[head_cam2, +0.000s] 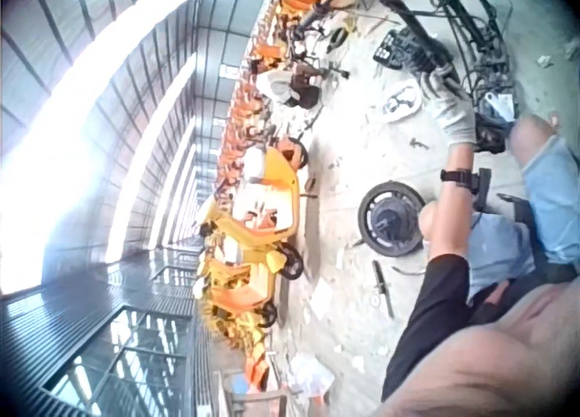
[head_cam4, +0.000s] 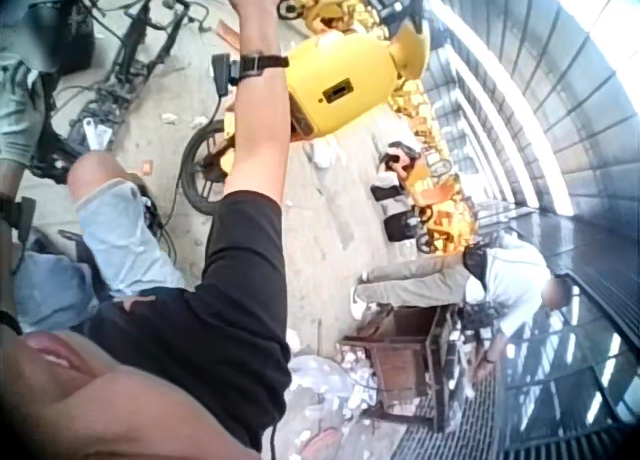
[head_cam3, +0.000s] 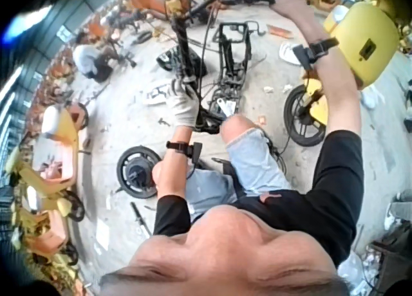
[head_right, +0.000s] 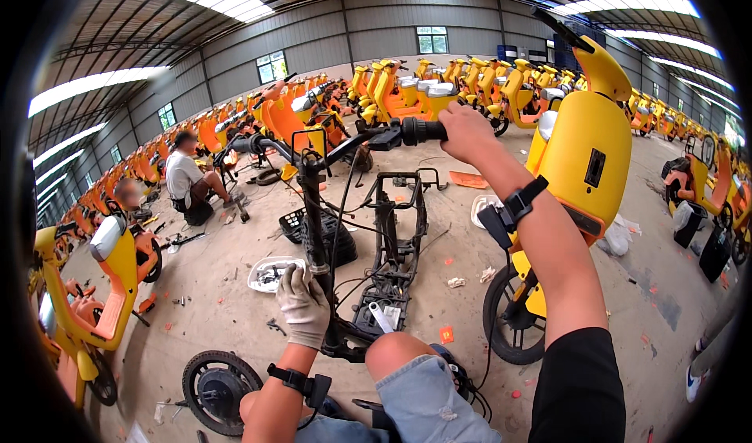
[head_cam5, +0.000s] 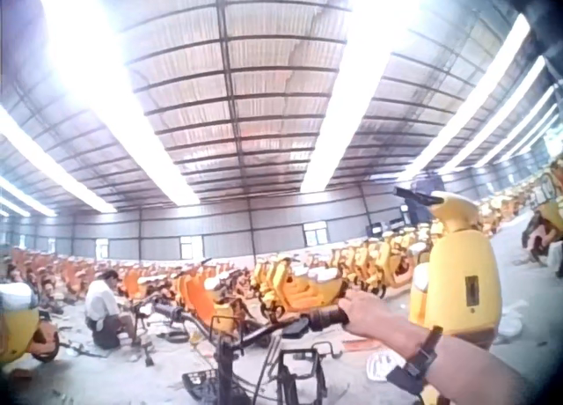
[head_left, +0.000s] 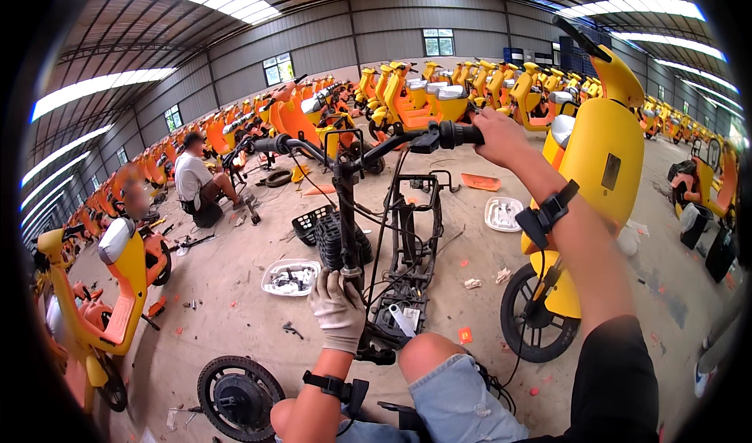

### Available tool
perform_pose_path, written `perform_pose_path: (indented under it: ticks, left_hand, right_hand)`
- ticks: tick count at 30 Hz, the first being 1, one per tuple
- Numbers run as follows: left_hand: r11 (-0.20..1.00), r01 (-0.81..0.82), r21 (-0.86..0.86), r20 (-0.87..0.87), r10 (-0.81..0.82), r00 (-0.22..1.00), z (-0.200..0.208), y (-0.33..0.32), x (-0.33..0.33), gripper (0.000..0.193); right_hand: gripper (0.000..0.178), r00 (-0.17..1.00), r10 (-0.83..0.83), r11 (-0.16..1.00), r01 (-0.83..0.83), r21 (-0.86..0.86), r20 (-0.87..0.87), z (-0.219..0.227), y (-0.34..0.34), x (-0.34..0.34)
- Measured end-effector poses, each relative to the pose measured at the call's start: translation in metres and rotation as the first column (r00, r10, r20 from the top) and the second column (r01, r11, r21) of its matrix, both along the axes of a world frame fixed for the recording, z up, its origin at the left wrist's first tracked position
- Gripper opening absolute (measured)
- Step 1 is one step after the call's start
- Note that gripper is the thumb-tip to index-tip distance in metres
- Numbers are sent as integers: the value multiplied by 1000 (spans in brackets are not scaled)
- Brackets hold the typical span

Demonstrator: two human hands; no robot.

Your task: The person sits on the floor of a workshop and works on the front fork and handlebar assembly of a yellow electric scooter. They use a wrench to tighten bolts on the steering stem and handlebar clamp, then lift the frame to inspect the alignment.

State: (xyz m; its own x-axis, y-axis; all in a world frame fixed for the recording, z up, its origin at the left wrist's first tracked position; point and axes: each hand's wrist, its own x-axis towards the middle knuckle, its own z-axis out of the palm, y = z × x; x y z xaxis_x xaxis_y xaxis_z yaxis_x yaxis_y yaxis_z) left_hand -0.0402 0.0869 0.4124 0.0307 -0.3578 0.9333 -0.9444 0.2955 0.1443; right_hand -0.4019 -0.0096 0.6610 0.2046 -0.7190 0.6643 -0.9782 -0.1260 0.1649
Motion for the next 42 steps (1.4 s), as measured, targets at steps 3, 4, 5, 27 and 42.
perform_pose_path:
  ticks: [3, 4, 5, 27, 42]
  left_hand:
    - [997, 73, 19, -42, -72, 997, 2, 6, 7, 39]
    - [993, 115, 30, -73, -113, 991, 2, 6, 2, 38]
    - [993, 113, 28, -81, -110, 991, -3, 6, 4, 37]
    - [881, 192, 432, -269, -77, 960, -50, 34, -6, 91]
    - [844, 278, 459, -371, -102, 923, -36, -2, 62, 99]
  right_hand:
    - [28, 998, -16, 998, 12, -59, -58, 18, 43, 18]
    - [27, 993, -47, 995, 37, -95, -106, 27, 62, 21]
    - [27, 990, -27, 986, 3, -169, -140, 31, 78, 29]
    - [31, 923, -241, 962, 187, -199, -298, 49, 169, 68]
    - [15, 914, -64, 984, -8, -176, -400, 75, 187, 161]
